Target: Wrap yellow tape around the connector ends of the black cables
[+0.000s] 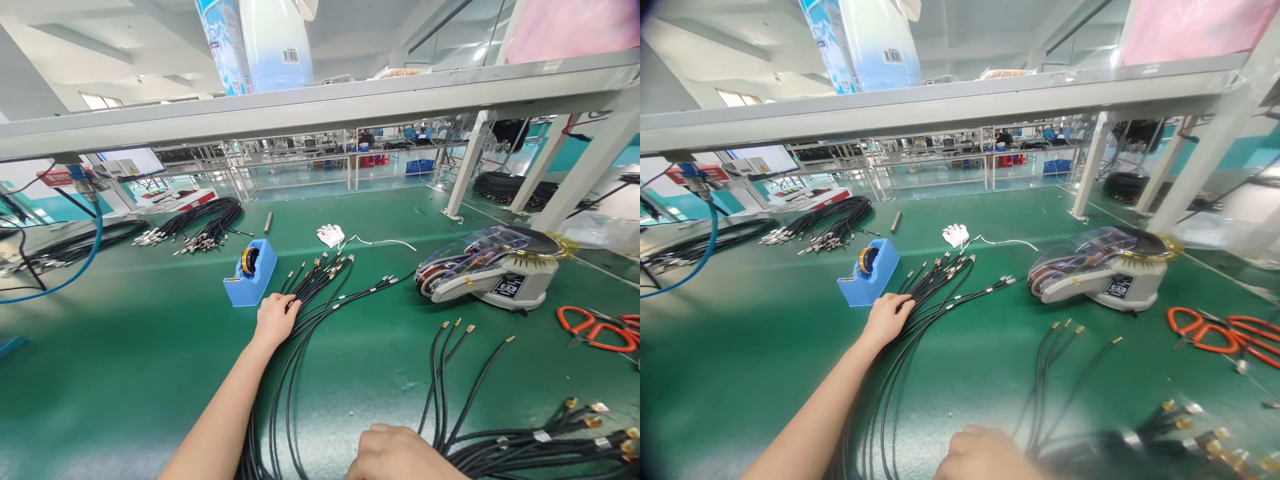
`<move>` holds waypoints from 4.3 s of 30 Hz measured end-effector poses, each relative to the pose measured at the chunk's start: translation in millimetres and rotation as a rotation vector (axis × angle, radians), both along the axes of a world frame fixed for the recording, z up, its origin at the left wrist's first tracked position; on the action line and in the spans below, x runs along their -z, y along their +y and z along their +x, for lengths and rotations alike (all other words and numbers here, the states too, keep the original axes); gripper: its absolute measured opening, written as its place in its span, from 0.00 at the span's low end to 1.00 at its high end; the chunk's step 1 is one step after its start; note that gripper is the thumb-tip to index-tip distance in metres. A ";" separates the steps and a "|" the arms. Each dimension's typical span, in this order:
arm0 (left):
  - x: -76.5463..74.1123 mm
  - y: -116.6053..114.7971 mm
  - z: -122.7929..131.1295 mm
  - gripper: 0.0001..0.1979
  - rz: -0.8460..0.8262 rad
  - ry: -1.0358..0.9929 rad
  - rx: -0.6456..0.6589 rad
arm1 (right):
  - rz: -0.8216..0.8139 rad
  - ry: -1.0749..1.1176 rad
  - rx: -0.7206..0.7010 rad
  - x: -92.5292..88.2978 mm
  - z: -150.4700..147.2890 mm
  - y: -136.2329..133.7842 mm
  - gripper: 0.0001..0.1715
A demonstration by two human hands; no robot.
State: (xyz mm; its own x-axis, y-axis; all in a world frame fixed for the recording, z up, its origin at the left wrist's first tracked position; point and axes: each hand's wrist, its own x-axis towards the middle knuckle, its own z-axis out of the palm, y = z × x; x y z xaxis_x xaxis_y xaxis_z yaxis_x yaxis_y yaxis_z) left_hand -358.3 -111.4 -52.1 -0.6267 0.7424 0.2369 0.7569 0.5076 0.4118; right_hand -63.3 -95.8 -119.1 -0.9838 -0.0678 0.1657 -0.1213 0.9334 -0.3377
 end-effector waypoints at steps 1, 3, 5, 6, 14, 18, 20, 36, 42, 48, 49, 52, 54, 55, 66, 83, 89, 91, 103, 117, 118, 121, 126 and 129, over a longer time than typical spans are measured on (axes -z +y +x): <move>1.0 -0.8 2.5 0.13 -0.009 0.024 0.021 | -0.010 0.022 0.009 -2.8 2.0 0.3 0.12; 2.5 -1.9 5.8 0.13 -0.016 0.059 0.057 | -0.023 0.062 0.033 -7.7 5.4 0.6 0.12; 3.0 -2.1 6.4 0.13 -0.006 0.080 0.081 | -0.026 0.075 0.042 -10.5 7.4 0.6 0.12; 2.9 -1.8 5.9 0.12 0.006 0.087 0.090 | -0.024 0.073 0.042 -11.1 7.8 0.5 0.12; -5.2 -1.8 6.8 0.15 0.185 0.060 0.082 | -0.048 0.033 0.038 -11.1 8.0 -0.2 0.14; -8.3 -1.7 19.7 0.15 0.148 -0.027 0.252 | -0.054 0.050 0.035 -13.0 7.3 -0.2 0.19; -8.0 -0.8 25.3 0.13 0.108 -0.062 0.327 | -0.049 0.060 0.042 -13.3 6.9 -0.1 0.20; -5.4 3.7 20.2 0.12 0.189 -0.269 0.180 | -0.027 0.029 0.060 -12.1 8.6 1.2 0.16; -6.9 3.6 16.3 0.14 0.224 -0.494 0.170 | -0.023 -0.024 0.055 -27.0 8.6 1.9 0.12; -10.7 2.1 16.0 0.18 0.298 -0.657 0.206 | -0.024 -0.129 0.066 -50.6 9.6 1.3 0.07; -11.1 2.1 16.2 0.19 0.307 -0.672 0.209 | -0.030 -0.149 0.068 -54.6 10.1 1.0 0.07; -12.0 3.0 17.6 0.20 0.328 -0.698 0.214 | -0.063 -0.198 0.076 -66.0 12.7 0.3 0.07; -12.3 3.8 18.9 0.22 0.343 -0.702 0.211 | -0.094 -0.207 0.087 -72.0 14.7 0.2 0.07; -12.5 4.1 19.5 0.22 0.350 -0.704 0.207 | -0.110 -0.205 0.093 -74.4 15.6 0.2 0.07; -29.2 1.3 28.0 0.26 0.339 -0.786 0.170 | -0.104 -0.230 0.088 -77.1 14.3 1.1 0.08; -25.4 4.7 27.9 0.25 0.186 -0.600 0.125 | -0.092 -0.088 0.098 -54.7 17.0 6.5 0.11; -28.7 5.4 38.7 0.14 0.105 -0.389 0.290 | -0.117 -0.143 0.124 -66.0 18.3 4.8 0.09; -28.8 4.5 41.6 0.15 0.073 -0.338 0.350 | -0.138 -0.151 0.128 -68.1 19.1 4.2 0.10; -29.7 4.4 23.7 0.10 -0.018 0.041 0.182 | -0.115 -0.246 0.113 -82.9 16.6 3.0 0.09; -25.6 53.6 -12.8 0.15 -0.306 0.117 -0.005 | -0.125 -0.307 0.101 -71.8 7.0 4.3 0.10; -25.1 54.0 -13.8 0.15 -0.307 0.125 -0.009 | -0.122 -0.305 0.101 -69.4 6.7 4.7 0.10; -30.9 51.5 -14.8 0.15 -0.304 0.139 -0.004 | -0.117 -0.264 0.093 -67.0 10.4 4.9 0.08; -57.3 38.2 8.2 0.14 -0.272 0.123 0.091 | -0.180 -0.050 0.142 -80.9 27.2 6.6 0.11; -67.6 16.8 45.0 0.19 -0.222 0.093 0.241 | -0.248 0.027 0.180 -92.2 32.7 17.9 0.12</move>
State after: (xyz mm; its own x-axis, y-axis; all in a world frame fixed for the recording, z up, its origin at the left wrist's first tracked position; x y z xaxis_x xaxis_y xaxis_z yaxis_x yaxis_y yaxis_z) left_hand -313.3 -94.6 15.5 -0.4103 0.9064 0.1006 0.8951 0.3792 0.2344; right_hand -30.6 -77.9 -27.0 -0.9713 0.1534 0.1820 0.0266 0.8300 -0.5571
